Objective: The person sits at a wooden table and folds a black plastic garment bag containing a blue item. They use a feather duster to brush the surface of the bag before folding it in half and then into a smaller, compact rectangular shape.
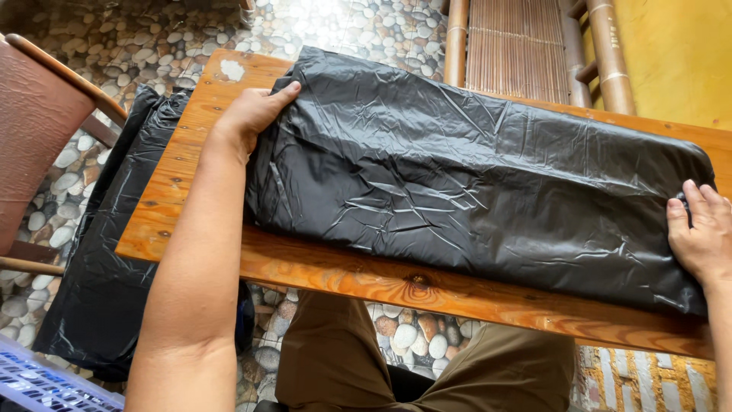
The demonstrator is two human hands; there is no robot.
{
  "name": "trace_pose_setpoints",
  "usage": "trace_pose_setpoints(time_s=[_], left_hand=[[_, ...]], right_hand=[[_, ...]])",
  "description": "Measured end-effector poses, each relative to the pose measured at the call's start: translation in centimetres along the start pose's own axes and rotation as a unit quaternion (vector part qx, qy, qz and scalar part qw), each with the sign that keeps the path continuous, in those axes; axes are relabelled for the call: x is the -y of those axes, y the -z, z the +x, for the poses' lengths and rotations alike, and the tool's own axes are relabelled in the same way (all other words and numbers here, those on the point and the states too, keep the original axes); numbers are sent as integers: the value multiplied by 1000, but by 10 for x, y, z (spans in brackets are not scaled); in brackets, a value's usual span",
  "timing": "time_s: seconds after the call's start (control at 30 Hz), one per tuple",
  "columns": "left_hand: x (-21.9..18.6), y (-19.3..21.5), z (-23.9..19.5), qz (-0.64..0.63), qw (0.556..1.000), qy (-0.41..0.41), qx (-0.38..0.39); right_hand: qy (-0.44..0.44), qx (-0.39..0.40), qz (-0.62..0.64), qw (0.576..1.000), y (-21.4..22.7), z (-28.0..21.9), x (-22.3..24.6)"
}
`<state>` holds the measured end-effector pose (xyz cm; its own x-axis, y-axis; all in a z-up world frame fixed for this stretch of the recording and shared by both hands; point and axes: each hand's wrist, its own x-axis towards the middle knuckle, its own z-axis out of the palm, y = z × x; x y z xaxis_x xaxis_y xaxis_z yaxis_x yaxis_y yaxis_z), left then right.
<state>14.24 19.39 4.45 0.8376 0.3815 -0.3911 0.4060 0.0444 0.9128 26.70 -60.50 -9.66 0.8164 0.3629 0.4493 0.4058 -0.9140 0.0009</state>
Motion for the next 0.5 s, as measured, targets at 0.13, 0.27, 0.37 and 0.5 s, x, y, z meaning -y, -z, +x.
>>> trace_pose_setpoints(time_s=[0.13,0.27,0.37,0.5], left_hand=[[4,3,0,-83,996,8,37],[10,8,5,-86,996,6,31],[15,7,12,-56,998,-8,2],[18,7,15,26,997,-55,-49]], right_hand=[[-25,14,22,999,1,-1,1],[-20,3,50,999,-1,0,4],[-21,-4,60,998,0,1,4],[-52,17,86,995,7,3,11]])
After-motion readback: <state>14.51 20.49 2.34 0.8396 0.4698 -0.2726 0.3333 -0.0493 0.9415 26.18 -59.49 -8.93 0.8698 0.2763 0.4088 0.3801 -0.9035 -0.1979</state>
